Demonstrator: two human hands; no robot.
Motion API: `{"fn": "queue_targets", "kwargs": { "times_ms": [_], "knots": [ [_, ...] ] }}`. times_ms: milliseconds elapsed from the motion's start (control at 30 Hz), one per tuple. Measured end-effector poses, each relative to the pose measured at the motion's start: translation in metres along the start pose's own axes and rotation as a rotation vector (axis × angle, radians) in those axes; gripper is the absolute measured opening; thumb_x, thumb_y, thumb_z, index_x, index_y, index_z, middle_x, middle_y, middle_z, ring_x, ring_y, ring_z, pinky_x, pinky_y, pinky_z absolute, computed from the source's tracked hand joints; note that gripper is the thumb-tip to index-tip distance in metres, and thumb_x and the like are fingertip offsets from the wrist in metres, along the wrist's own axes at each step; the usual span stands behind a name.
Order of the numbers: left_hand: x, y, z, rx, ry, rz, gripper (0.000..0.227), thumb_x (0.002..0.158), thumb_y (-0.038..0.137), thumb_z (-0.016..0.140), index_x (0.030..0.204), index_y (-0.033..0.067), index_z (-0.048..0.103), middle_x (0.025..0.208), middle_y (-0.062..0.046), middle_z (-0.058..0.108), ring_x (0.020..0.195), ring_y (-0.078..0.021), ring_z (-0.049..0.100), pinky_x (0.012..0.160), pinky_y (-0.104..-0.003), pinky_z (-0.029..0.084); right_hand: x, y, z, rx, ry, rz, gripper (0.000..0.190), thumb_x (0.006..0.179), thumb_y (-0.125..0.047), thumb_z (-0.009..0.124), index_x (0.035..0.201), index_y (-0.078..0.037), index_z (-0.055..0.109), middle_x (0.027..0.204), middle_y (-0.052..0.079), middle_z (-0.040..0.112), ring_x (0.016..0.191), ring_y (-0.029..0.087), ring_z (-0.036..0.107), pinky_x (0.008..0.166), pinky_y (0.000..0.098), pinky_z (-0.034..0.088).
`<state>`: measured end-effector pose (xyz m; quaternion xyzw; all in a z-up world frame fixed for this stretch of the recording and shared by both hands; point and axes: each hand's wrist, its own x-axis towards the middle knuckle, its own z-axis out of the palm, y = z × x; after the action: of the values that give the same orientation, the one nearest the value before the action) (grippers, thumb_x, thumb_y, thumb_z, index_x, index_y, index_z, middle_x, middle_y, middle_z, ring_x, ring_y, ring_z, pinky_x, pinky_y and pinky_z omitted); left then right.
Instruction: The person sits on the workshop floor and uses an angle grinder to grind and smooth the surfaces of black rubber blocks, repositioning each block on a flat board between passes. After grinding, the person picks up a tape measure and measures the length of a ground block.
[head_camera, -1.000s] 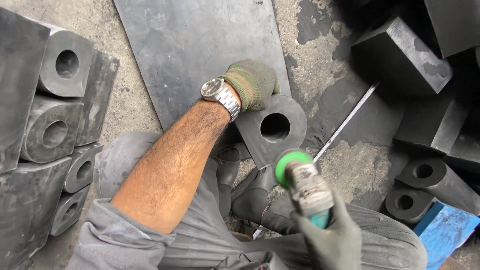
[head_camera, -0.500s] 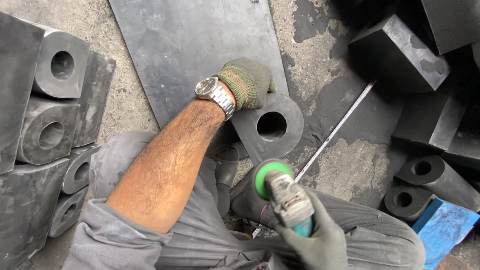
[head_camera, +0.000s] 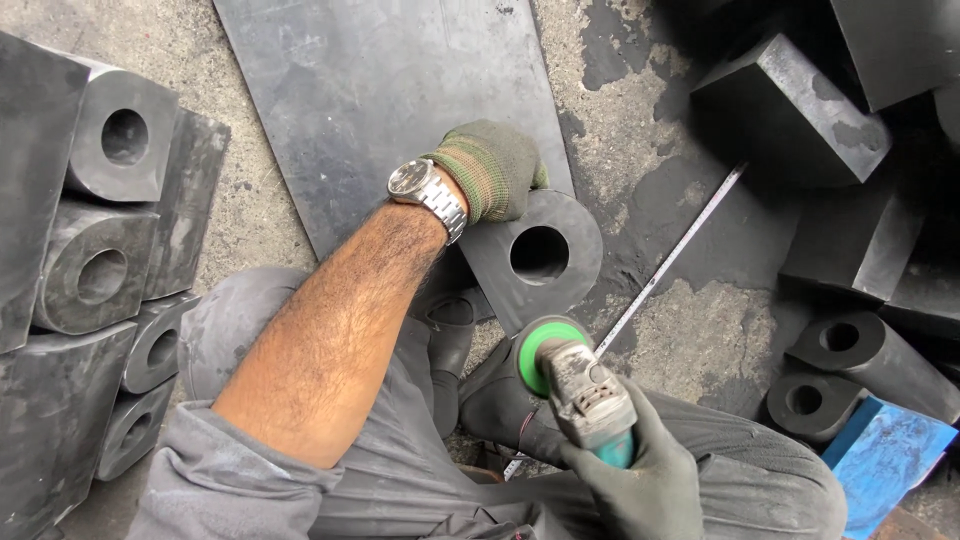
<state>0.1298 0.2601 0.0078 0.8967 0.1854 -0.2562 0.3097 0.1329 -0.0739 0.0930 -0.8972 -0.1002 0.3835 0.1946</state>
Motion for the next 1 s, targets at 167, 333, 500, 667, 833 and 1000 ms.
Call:
{"fn": "queue_targets", "kwargs": {
  "times_ms": [167,333,500,667,833,1000],
  "knots": [
    [0.002,-0.003,0.006,0.009,0.041,0.032,0.042,0.08,0.013,0.07,0.116,0.0329,0.077,0.108,-0.008,0.075,0.097,-0.0316,0.072,0.087,-0.045,0.057,0.003,-0.016,-0.007,0.12,0.09,-0.004,0.083,0.068,-0.014,0.085,0.145,-0.005,0.057,0.118,0.015,0.079,0.103,0.022,0.074,0.093,0.0374,0.057],
    [0.0,0.001,-0.002,0.011,-0.013,-0.01,0.041,0.081,0.013,0.069,0.115,0.0327,0.078,0.109,-0.006,0.077,0.097,-0.0301,0.074,0.087,-0.043,0.058,0.002,-0.001,0.0,0.08,0.044,-0.006,0.091,0.064,-0.017,0.089,0.147,-0.01,0.053,0.117,0.012,0.077,0.103,0.02,0.076,0.093,0.036,0.059],
    [-0.003,0.003,-0.006,0.023,-0.023,-0.01,0.041,0.083,0.016,0.07,0.118,0.0351,0.077,0.11,-0.008,0.077,0.098,-0.031,0.073,0.087,-0.044,0.059,-0.005,-0.02,0.004,-0.093,-0.033,-0.044,0.095,0.056,-0.026,0.097,0.143,-0.016,0.059,0.115,0.009,0.078,0.108,0.016,0.074,0.095,0.036,0.056],
    [0.003,0.002,0.003,0.023,0.004,0.01,0.04,0.083,0.017,0.07,0.118,0.0346,0.077,0.111,-0.008,0.076,0.099,-0.0308,0.073,0.088,-0.044,0.058,-0.011,-0.051,0.003,-0.059,-0.004,-0.019,0.086,0.061,-0.023,0.091,0.141,-0.017,0.063,0.11,0.008,0.082,0.106,0.017,0.077,0.094,0.036,0.058],
    [0.004,0.0,0.005,0.042,0.016,-0.013,0.036,0.083,0.018,0.07,0.115,0.0334,0.078,0.111,-0.007,0.076,0.1,-0.0309,0.072,0.088,-0.045,0.058,0.008,-0.056,0.0,-0.066,-0.04,-0.023,0.091,0.063,-0.024,0.091,0.147,-0.019,0.056,0.11,0.005,0.079,0.102,0.016,0.077,0.09,0.0338,0.06],
    [0.003,-0.003,0.009,0.0,0.033,0.013,0.033,0.084,0.019,0.069,0.112,0.0325,0.079,0.111,-0.008,0.076,0.101,-0.032,0.072,0.089,-0.045,0.058,0.014,-0.071,-0.007,0.167,0.059,-0.06,0.077,0.068,-0.017,0.085,0.141,-0.012,0.062,0.114,0.012,0.08,0.098,0.021,0.076,0.087,0.0375,0.062]
  ]
}}
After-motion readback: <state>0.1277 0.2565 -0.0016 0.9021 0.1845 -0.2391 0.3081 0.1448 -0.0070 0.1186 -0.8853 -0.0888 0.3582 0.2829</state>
